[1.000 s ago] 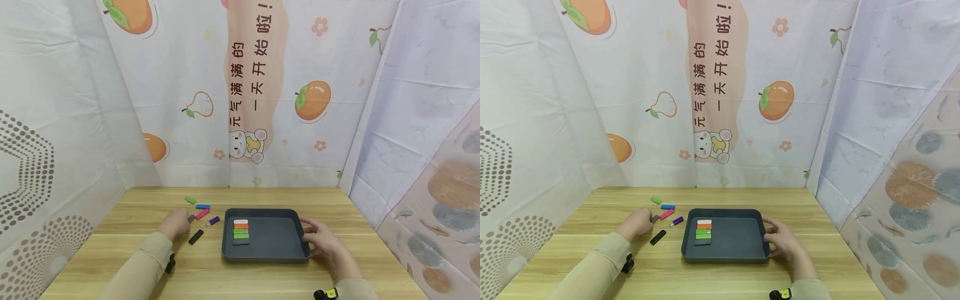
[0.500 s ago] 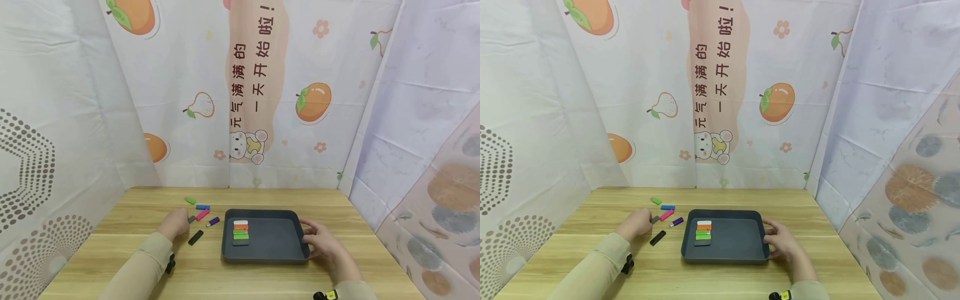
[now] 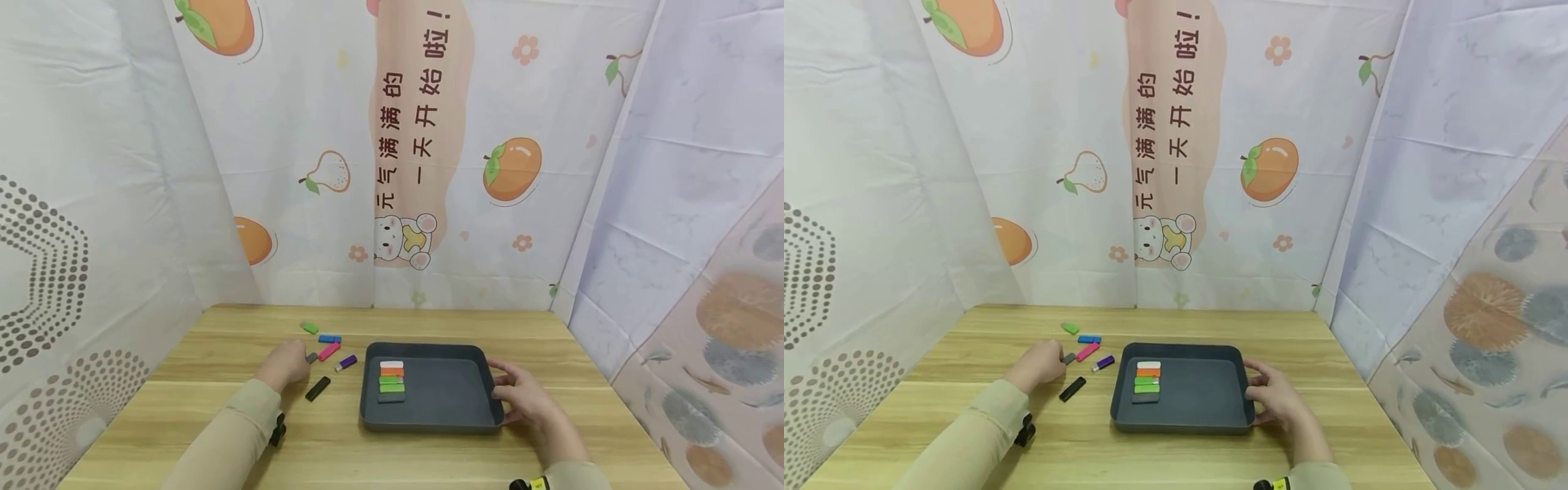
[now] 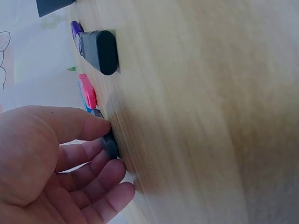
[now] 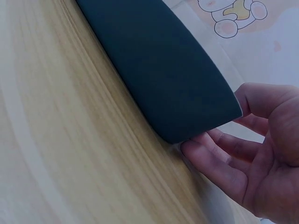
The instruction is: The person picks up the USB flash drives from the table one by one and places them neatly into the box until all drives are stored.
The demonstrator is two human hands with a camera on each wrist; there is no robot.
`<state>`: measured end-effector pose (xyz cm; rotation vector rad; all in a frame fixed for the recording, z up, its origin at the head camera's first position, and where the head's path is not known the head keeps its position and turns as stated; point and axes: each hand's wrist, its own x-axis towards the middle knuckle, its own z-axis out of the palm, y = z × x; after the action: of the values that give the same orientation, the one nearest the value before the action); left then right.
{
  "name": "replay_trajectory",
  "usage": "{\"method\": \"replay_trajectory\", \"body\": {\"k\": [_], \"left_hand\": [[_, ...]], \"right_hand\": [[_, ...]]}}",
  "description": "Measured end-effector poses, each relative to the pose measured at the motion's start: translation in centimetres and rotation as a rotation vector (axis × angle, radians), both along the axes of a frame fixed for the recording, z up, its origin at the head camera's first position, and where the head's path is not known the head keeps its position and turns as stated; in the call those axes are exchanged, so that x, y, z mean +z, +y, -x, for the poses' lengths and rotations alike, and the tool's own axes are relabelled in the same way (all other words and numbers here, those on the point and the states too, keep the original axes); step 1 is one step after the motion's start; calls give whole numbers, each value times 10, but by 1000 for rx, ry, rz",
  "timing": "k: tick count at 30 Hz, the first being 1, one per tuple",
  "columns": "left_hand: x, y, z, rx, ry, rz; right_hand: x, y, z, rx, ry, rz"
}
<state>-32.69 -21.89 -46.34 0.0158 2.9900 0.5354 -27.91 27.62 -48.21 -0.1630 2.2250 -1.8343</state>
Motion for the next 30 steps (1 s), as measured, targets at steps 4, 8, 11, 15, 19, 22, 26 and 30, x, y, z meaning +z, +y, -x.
{"method": "replay_trajectory", "body": {"k": [4,8,11,15,19,22,26,30], "left_hand": [[1,-1,0,1,5,-7],[3,-2,-1,-3,11,-31],[5,-3,-1,-1,33,-41],[5,-7,0,15,69,-51],[5,-8,2,27,82,-85],[7,-8,3,25,99,-112],[11,-6,6,19,138,-137],[16,-3,9,9,181,-155]], "right_hand": [[0,-1,0,-1,2,-5],[-1,0,0,-3,1,-1],[-1,0,0,-6,0,0],[-1,0,0,-1,-2,5],[-1,0,-1,-2,-5,11],[0,-1,-1,-9,-2,10],[1,-1,0,-11,1,6],[1,-1,-1,-9,3,-3]]}}
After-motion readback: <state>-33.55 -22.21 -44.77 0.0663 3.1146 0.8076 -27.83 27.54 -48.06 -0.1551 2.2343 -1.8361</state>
